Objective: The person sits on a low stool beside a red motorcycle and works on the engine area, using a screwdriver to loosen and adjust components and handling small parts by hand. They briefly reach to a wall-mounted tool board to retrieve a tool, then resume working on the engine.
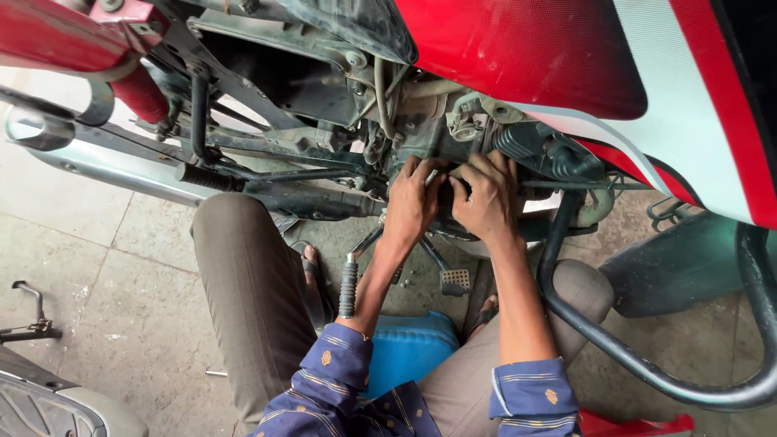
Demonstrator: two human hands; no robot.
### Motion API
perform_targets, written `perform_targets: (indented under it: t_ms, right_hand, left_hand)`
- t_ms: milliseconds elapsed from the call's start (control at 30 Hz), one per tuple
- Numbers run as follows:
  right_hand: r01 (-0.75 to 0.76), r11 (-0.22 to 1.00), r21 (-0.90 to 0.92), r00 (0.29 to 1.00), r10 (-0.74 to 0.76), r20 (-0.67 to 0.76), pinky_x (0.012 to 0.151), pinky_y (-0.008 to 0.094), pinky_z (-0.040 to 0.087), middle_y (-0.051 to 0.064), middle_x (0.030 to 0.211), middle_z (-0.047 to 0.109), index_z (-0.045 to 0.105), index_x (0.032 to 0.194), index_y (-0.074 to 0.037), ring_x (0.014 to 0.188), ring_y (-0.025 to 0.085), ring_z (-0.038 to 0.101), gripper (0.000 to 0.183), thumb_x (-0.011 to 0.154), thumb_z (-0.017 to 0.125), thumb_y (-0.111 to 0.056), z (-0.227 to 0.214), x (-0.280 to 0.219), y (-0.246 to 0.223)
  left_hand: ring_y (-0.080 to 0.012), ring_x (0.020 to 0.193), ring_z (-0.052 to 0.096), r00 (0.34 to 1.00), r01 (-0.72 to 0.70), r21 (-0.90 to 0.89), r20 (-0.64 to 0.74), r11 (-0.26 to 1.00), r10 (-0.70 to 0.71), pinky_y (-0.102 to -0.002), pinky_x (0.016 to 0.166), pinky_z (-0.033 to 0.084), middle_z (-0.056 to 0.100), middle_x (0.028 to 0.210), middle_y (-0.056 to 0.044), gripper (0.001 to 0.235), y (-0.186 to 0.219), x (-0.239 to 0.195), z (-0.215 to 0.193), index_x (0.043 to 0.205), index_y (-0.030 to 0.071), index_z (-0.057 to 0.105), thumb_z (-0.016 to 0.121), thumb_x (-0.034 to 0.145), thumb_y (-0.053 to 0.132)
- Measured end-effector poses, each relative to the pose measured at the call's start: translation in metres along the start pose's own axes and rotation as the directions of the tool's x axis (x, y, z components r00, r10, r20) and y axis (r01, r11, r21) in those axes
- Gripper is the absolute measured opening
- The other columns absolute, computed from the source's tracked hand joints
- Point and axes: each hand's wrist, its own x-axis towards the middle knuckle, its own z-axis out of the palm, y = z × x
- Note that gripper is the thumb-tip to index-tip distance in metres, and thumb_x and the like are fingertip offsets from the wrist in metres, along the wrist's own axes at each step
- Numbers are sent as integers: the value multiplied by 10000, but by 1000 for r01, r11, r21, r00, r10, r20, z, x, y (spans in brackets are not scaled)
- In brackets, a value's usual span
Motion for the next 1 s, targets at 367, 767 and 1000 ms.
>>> perform_targets:
  t_ms: [367, 767, 1000]
  right_hand:
    - [-29, 998, -57, 996, 24, -86, 841, 449, 404, 83, 874, 639, 698, 857, -64, 881, 324, 561, 47, 869, 726, -99, 12, -2, -4]
    - [-65, 991, -119, 980, 40, -197, 820, 478, 393, 106, 867, 618, 670, 836, -66, 889, 349, 553, 101, 905, 708, -128, 19, -7, -9]
    - [-2, 998, -57, 996, -3, -90, 813, 478, 425, 117, 836, 630, 718, 844, -34, 855, 346, 562, 59, 836, 718, -93, 0, -2, -4]
  left_hand:
    - [-405, 851, 647, 999, -39, 9, -20, 999, 39, -475, 741, 508, 614, 944, -187, 216, -3, 2, 0, 1148, 89, 695, 690, 932, 79]
    - [-446, 937, 672, 998, -57, -78, -40, 995, 54, -473, 794, 536, 690, 991, -236, 179, -19, 3, 2, 1072, 6, 623, 703, 918, 53]
    - [-475, 909, 642, 997, -62, -29, -40, 998, 61, -512, 743, 507, 651, 1055, -236, 180, -12, 0, 0, 1129, 17, 621, 653, 960, 70]
